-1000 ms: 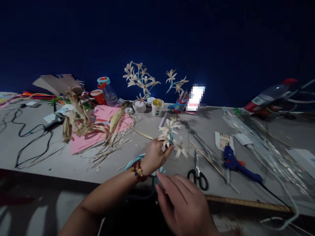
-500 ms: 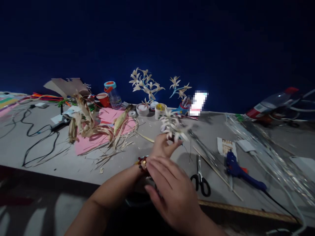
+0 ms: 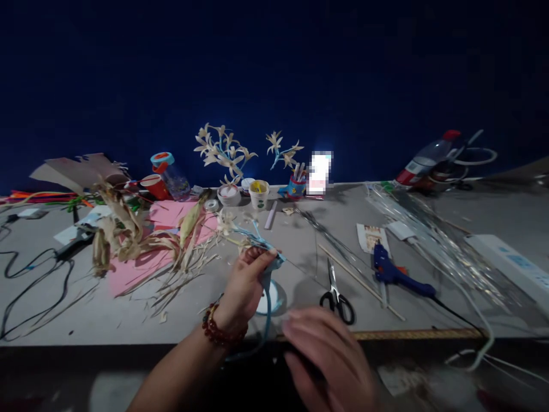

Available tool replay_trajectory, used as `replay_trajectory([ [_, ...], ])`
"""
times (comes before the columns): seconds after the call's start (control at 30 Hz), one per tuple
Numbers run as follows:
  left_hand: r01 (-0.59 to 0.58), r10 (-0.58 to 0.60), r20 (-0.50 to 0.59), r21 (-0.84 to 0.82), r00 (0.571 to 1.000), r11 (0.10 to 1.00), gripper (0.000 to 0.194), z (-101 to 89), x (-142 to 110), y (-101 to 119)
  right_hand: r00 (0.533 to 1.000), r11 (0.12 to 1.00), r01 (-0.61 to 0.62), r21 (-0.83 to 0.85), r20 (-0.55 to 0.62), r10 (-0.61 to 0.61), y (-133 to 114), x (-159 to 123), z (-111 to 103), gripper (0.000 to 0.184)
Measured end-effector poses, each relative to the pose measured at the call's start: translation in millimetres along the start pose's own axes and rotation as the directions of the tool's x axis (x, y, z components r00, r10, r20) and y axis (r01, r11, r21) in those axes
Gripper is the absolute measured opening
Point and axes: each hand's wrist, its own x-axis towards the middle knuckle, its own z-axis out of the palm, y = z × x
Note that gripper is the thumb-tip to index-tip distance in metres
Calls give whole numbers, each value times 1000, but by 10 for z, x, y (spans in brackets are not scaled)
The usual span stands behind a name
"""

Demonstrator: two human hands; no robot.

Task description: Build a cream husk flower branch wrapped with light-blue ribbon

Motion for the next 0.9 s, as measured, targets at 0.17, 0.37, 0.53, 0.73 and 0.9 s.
replay_trajectory([
  [0.17,43,-44,-22,-37,999,998,33,2,-134,-113,845,803,-362,474,-197,497,235,138,541,15],
  [0.37,51,-51,19,-8,999,999,28,-12,-227,-160,859,726,-299,619,-156,487,276,269,524,12],
  [0.53,53,-53,-1,-18,999,998,26,-18,-204,-200,840,683,-349,642,-109,531,305,275,513,6],
  [0.73,16,-16,-6,-11,1000,1000,27,-13,-186,-243,784,550,-430,716,-6,621,344,257,504,17],
  [0.9,-42,41,7,31,999,999,25,-24,-196,-278,744,450,-474,757,71,664,363,237,516,22],
])
